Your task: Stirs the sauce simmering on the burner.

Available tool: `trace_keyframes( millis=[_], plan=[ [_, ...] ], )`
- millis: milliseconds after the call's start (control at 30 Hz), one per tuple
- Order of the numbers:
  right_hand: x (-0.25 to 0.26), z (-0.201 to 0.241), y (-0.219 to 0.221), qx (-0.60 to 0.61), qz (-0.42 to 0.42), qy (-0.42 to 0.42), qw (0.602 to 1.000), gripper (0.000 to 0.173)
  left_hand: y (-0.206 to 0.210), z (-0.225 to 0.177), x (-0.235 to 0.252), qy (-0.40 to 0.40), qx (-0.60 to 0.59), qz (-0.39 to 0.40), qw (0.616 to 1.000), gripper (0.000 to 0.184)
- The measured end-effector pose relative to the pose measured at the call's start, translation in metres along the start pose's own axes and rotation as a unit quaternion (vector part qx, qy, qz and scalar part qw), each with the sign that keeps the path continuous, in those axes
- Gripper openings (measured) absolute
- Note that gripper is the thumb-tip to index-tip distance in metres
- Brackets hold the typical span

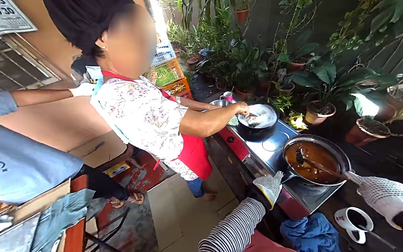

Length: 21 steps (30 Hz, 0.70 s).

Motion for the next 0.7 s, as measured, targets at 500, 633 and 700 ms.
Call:
trace_keyframes(
  millis=[500,633,700],
  plan=[
    [0.036,0.001,0.090,0.353,0.080,0.083,0.928,0.063,0.042,0.019,0.074,-0.024,0.048,-0.060,0.997,0.061],
    [0.018,-0.014,0.068,0.133,0.106,0.064,0.983,0.051,0.031,0.012,0.060,-0.023,0.028,-0.036,0.999,0.059],
    [0.021,-0.025,0.050,0.129,0.107,0.084,0.982,0.047,0.017,-0.002,0.039,-0.038,0.013,-0.004,0.999,0.059]
  ],
)
Point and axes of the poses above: each hand's wrist, its own x-axis towards the middle knuckle, its own y-axis out of the palm, z = x × y, the point moved 7 cm from there along x, towards the middle knuckle, and after that the axes turned 2 degrees about -x, right-handed, at the moved point
